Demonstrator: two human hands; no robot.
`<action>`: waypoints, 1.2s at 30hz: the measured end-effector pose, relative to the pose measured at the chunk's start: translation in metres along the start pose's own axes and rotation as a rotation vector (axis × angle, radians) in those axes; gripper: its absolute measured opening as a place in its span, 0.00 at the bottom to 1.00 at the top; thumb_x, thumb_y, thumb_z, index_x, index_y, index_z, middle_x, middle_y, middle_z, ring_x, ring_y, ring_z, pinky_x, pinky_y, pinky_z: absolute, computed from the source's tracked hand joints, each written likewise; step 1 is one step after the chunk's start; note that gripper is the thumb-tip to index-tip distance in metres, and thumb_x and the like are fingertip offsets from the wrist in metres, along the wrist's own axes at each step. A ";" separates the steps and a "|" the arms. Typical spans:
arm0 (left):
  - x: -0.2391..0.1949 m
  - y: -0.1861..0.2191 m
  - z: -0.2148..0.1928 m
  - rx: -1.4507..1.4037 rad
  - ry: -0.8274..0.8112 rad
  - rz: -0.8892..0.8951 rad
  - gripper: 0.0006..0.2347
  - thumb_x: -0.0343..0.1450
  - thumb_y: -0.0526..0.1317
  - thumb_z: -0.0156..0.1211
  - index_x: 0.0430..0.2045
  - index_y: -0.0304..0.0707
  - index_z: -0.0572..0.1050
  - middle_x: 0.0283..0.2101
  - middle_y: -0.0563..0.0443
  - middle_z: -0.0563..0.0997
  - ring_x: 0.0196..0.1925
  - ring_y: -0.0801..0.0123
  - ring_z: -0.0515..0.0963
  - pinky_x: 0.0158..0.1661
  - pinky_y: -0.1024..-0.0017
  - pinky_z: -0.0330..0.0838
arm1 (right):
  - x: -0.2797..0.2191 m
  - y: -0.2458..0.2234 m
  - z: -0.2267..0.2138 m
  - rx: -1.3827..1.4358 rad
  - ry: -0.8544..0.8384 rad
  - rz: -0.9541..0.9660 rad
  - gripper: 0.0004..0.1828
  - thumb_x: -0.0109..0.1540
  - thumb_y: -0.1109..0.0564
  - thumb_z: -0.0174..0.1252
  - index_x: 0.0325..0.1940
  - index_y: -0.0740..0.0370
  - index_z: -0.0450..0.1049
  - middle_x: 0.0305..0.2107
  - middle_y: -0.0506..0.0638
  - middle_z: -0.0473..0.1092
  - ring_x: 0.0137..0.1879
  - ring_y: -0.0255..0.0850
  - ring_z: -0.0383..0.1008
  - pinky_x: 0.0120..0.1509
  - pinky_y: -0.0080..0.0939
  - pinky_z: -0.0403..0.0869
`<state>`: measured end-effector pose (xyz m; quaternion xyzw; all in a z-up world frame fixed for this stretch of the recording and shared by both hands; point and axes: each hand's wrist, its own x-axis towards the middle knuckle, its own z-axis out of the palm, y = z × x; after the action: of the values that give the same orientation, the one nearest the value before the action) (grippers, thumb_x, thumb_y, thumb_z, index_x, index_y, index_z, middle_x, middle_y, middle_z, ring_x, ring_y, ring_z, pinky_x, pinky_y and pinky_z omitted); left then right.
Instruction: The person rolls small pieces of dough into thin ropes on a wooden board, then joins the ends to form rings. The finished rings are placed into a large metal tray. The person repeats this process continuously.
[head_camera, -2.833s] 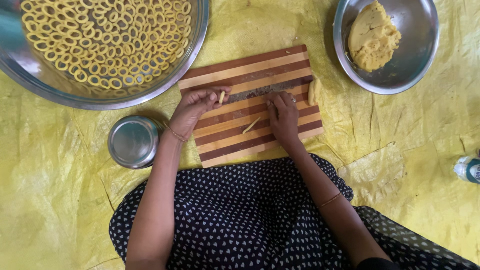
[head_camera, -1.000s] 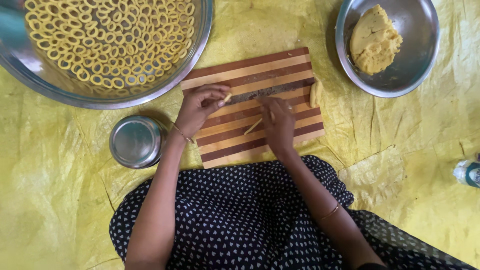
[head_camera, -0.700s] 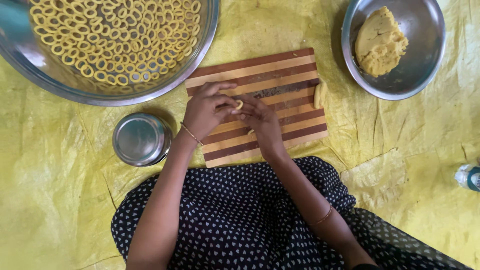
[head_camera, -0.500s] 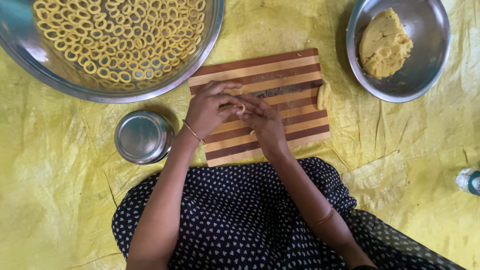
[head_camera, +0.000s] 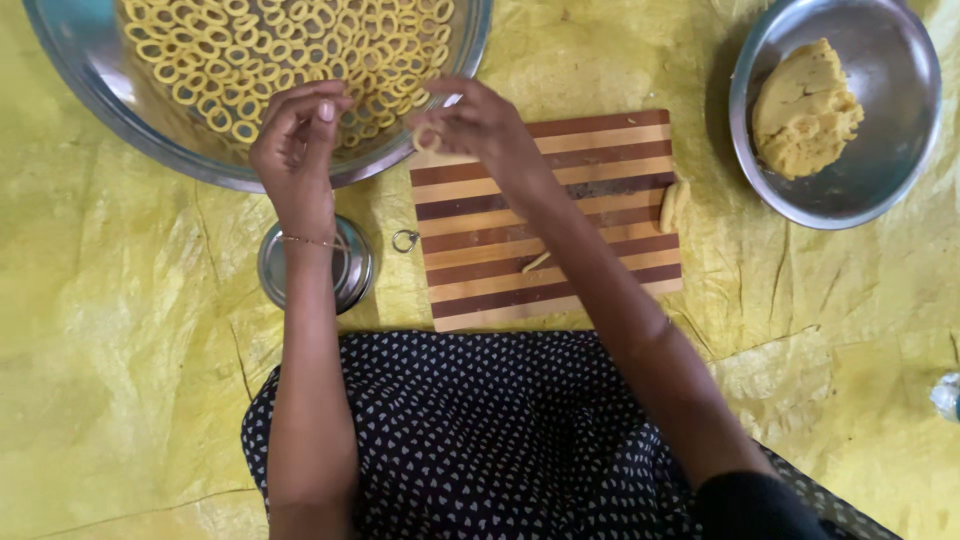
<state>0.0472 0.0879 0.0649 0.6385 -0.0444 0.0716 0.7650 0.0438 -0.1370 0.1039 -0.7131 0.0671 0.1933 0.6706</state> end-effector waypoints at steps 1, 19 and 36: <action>0.000 -0.001 -0.001 0.023 -0.003 0.030 0.06 0.80 0.35 0.60 0.41 0.29 0.80 0.50 0.47 0.81 0.49 0.73 0.79 0.49 0.76 0.72 | 0.015 0.002 -0.001 0.019 -0.099 -0.107 0.32 0.62 0.57 0.63 0.68 0.62 0.62 0.51 0.57 0.77 0.59 0.45 0.78 0.63 0.43 0.78; 0.002 -0.008 0.000 -0.003 -0.012 0.040 0.05 0.80 0.34 0.59 0.40 0.29 0.81 0.49 0.47 0.81 0.51 0.72 0.79 0.53 0.74 0.73 | 0.074 0.017 0.012 -1.165 -0.215 -0.674 0.23 0.55 0.68 0.60 0.54 0.60 0.76 0.35 0.56 0.78 0.39 0.53 0.80 0.44 0.53 0.76; 0.001 -0.005 0.002 -0.023 0.003 -0.012 0.06 0.79 0.35 0.60 0.39 0.30 0.81 0.49 0.49 0.81 0.49 0.74 0.79 0.47 0.77 0.73 | -0.005 0.026 0.003 -0.744 0.232 -0.731 0.18 0.65 0.72 0.55 0.57 0.60 0.75 0.47 0.57 0.76 0.52 0.52 0.78 0.55 0.48 0.77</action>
<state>0.0489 0.0855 0.0602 0.6296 -0.0403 0.0673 0.7729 0.0293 -0.1375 0.0810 -0.8962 -0.1849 -0.1224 0.3842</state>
